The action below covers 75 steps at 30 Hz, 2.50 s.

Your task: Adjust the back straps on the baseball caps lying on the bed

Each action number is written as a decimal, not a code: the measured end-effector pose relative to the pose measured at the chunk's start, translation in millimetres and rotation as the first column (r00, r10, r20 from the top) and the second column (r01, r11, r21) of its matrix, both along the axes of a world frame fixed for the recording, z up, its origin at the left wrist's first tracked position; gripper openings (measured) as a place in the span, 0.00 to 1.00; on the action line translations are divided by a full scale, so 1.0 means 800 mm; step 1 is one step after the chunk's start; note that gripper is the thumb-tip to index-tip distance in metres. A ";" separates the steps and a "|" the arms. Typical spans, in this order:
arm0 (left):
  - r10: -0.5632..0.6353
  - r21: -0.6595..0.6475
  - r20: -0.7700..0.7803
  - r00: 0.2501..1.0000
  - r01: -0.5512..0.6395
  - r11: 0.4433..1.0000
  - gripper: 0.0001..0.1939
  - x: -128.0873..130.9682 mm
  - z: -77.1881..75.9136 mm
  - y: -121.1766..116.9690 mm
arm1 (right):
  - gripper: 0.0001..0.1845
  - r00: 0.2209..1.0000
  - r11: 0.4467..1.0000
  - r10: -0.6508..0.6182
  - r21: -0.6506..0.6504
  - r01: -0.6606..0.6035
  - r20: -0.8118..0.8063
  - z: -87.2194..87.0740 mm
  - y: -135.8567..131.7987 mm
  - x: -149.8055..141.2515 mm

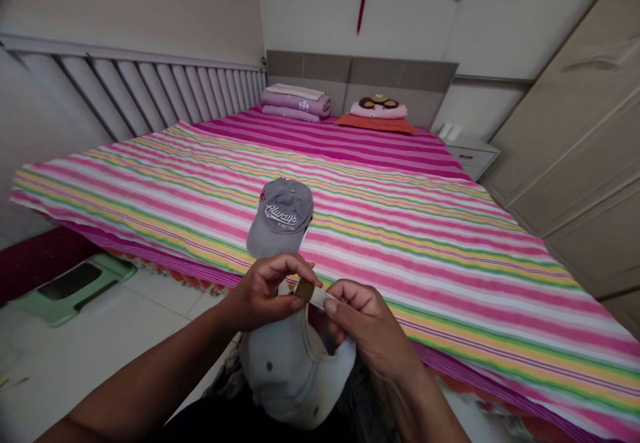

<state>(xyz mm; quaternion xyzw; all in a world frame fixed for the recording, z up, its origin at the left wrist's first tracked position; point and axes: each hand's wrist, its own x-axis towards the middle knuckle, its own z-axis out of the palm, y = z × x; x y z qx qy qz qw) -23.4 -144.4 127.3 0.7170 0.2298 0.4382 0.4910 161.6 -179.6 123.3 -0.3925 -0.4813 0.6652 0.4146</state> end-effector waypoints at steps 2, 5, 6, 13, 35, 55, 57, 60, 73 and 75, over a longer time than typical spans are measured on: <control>-0.013 -0.031 0.001 1.000 0.013 0.999 0.12 0.000 0.001 0.000 | 0.16 1.000 1.000 0.006 0.004 -0.006 -0.016 0.000 -0.001 -0.003; -0.023 -0.038 -0.007 1.000 0.023 0.999 0.12 0.000 0.003 -0.001 | 0.15 1.000 1.000 0.002 0.030 -0.002 -0.006 0.000 -0.002 -0.005; -0.017 -0.038 -0.007 1.000 0.017 0.999 0.12 0.000 0.004 -0.002 | 0.16 1.000 0.999 -0.002 0.036 0.002 -0.003 0.000 -0.002 -0.005; -0.033 -0.017 -0.038 0.999 0.033 0.999 0.12 0.005 0.007 -0.004 | 0.16 0.999 1.000 -0.009 0.029 0.011 -0.047 0.008 -0.003 -0.017; 0.055 0.018 -0.037 0.998 -0.054 0.998 0.12 -0.003 0.004 -0.001 | 0.14 1.000 1.000 -0.012 -0.005 0.012 -0.008 0.013 0.001 -0.012; -0.354 -0.556 0.211 0.911 0.410 0.723 0.39 -0.021 0.001 0.032 | 0.15 0.998 1.000 -0.004 0.019 0.002 0.059 0.017 0.005 -0.016; -0.366 -0.642 0.144 0.919 0.368 0.672 0.37 -0.019 0.007 0.035 | 0.15 0.997 1.000 -0.003 0.031 0.001 0.080 0.018 0.005 -0.016; -0.420 -0.684 0.028 0.907 0.324 0.653 0.27 -0.015 0.021 0.038 | 0.15 0.995 0.999 0.000 0.046 -0.004 0.102 0.019 0.004 -0.016; -0.441 -0.682 -0.101 0.892 0.260 0.683 0.04 -0.008 0.042 0.029 | 0.15 1.000 1.000 -0.001 -0.011 0.001 0.001 0.026 0.003 -0.019; -0.430 -0.690 -0.099 0.897 0.249 0.680 0.04 -0.009 0.043 0.027 | 0.15 1.000 1.000 0.011 -0.024 -0.012 -0.020 0.026 0.004 -0.019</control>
